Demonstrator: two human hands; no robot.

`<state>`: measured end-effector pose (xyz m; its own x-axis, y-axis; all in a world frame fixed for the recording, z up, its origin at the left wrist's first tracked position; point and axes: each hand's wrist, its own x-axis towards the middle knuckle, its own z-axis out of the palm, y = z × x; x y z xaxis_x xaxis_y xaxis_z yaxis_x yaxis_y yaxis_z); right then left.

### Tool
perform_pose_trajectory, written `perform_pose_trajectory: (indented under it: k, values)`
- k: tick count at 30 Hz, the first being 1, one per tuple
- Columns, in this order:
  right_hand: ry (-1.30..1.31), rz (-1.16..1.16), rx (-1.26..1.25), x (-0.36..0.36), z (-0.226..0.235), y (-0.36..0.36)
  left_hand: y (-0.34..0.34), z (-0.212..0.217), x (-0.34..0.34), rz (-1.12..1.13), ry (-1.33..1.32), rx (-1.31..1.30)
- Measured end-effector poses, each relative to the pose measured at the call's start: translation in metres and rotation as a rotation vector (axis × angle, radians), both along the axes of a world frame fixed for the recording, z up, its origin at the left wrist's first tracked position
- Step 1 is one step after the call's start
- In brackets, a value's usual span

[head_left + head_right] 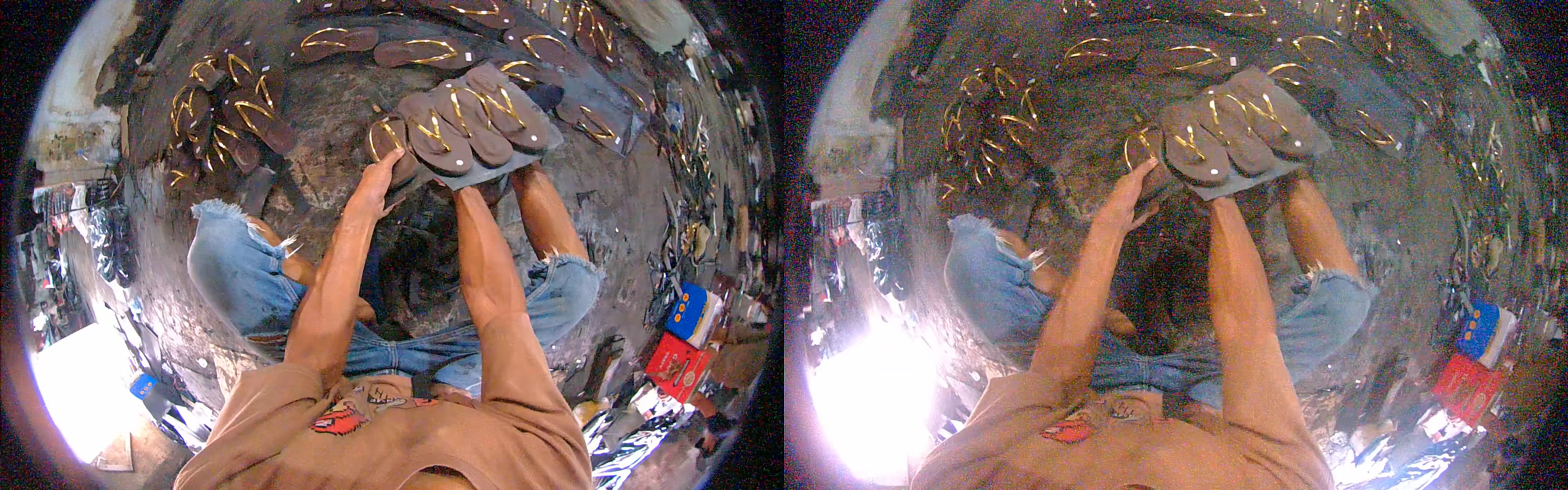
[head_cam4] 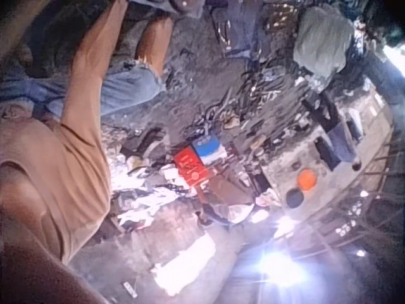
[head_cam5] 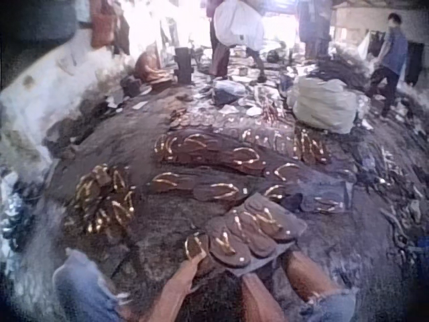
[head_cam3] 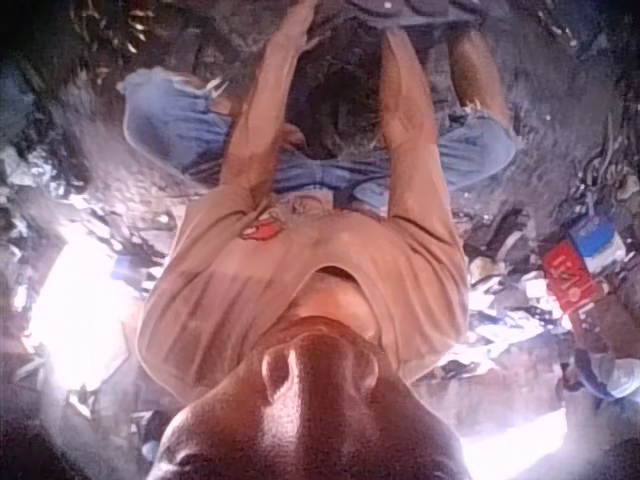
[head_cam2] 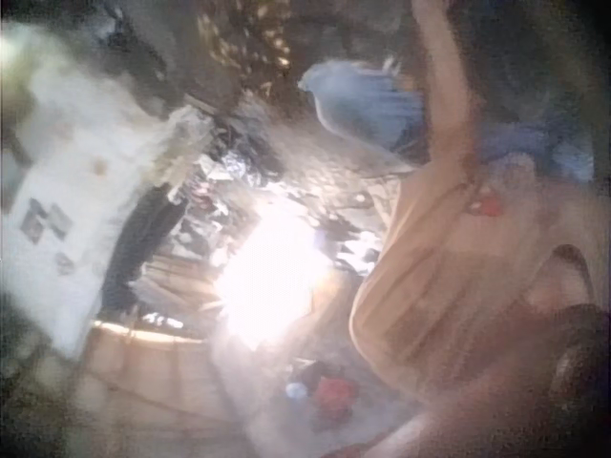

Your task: The person sits on the floor and uses a knife to trim the edges of brown flip-flops with gold straps. They handle the sandals one at a time, scraping the knife along the perimeter to remove excess material, then place the finished items back in a pile.

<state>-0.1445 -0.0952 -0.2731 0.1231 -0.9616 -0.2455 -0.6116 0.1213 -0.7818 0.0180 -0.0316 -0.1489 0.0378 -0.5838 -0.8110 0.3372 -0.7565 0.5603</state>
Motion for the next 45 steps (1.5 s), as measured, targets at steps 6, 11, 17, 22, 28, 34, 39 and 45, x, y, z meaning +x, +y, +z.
perform_pose_trajectory:
  k: [6,11,17,22,28,34,39,45]
  values:
    - [-0.216,-0.128,0.209,0.031,0.035,-0.007,0.027,0.094,0.002,-0.001,-0.010,-0.195]
    - [-0.609,-0.030,0.413,0.024,0.106,0.023,0.105,0.217,0.041,-0.123,-0.170,-0.292]
    - [-0.818,-0.290,-0.151,0.019,0.308,0.113,0.160,0.216,0.021,-0.370,-0.728,-0.785]
    - [-0.603,-0.149,-0.238,0.007,0.353,0.179,0.143,0.219,0.035,-0.050,-0.224,-0.715]
    - [-0.499,-0.113,-0.091,-0.016,0.357,0.244,0.148,0.272,0.062,-0.029,-0.034,-0.538]
    - [-0.207,0.155,0.167,-0.042,0.312,0.360,0.176,0.261,0.084,-0.070,-0.067,-0.466]
    - [-0.156,0.196,0.270,-0.056,0.307,0.387,0.186,0.257,0.083,-0.094,-0.138,-0.523]
    - [-0.139,0.246,0.037,-0.013,0.296,0.278,0.174,0.262,0.078,-0.324,-0.240,-0.459]
